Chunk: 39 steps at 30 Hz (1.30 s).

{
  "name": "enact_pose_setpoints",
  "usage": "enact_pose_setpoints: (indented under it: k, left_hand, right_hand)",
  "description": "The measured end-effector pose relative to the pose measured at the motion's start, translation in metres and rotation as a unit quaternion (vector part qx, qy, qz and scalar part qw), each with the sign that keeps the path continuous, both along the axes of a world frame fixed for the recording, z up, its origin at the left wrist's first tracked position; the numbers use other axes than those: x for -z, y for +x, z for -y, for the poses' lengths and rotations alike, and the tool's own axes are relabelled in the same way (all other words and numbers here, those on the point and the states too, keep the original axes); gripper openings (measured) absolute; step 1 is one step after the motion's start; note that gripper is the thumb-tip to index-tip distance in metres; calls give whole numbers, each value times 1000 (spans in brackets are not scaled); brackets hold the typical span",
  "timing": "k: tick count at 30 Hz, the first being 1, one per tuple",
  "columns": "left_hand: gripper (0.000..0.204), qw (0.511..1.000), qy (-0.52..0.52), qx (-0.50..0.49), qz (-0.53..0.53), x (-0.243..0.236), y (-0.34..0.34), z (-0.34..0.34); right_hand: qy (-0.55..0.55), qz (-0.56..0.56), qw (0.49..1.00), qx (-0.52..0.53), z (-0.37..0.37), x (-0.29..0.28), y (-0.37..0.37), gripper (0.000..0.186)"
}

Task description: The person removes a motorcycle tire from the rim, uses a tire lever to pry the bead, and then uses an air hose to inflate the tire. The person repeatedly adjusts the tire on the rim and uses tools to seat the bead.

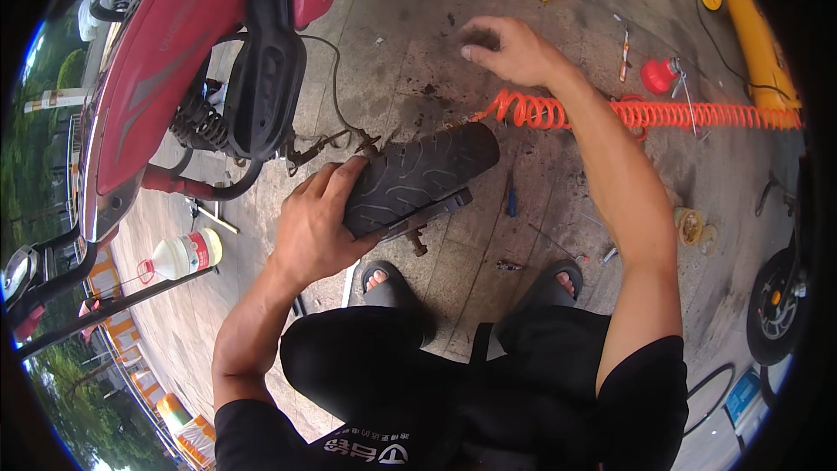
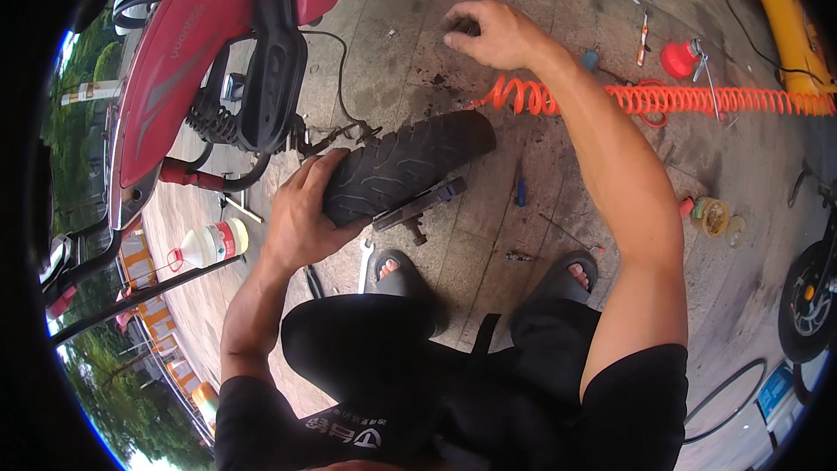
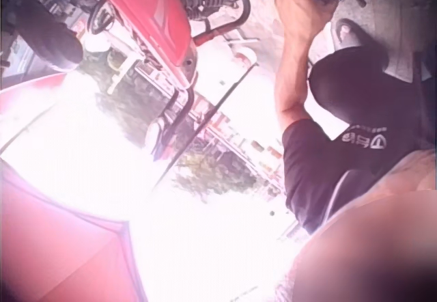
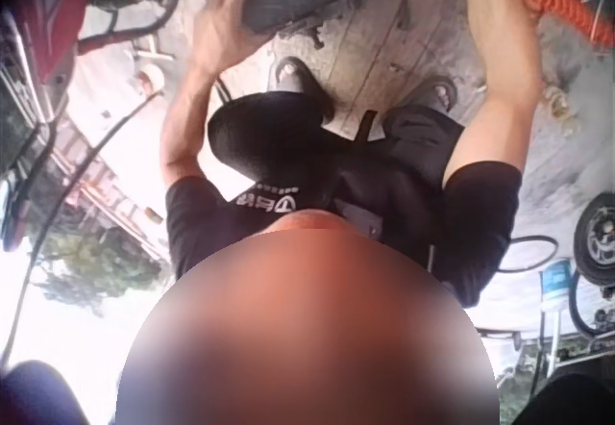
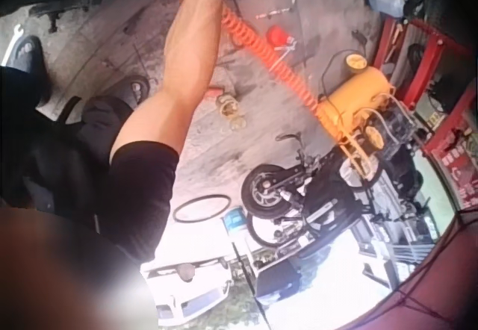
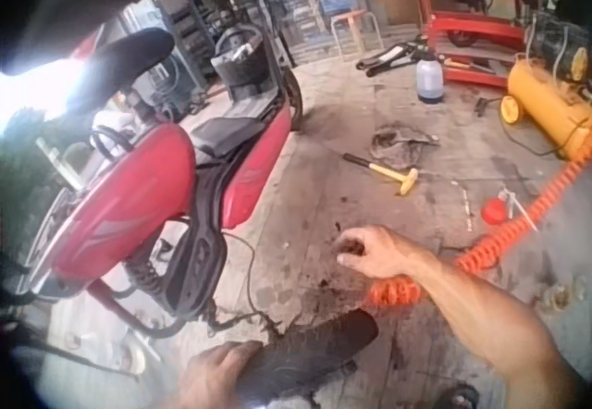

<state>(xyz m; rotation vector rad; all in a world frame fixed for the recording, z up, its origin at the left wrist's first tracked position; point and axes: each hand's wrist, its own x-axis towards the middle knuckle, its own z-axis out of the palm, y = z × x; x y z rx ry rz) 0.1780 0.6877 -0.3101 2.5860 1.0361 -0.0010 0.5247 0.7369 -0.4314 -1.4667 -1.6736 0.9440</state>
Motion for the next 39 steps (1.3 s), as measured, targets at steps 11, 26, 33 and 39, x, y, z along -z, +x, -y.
enact_pose_setpoints:
  k: [11,26,33,39]
  left_hand:
    - [97,994,0,101,29,3,-48,27]
    - [83,994,-39,100,-8,-3,-60,7]
    - [81,993,-49,105,-2,-3,-60,7]
    - [82,994,-31,107,5,-2,-64,8]
  right_hand:
    - [-201,74,903,-373,11,37,-52,43]
    - [-257,-22,871,-417,51,50,-68,52]
    - [-303,64,873,-377,52,56,-78,97]
    - [-337,85,858,-378,47,47,-89,105]
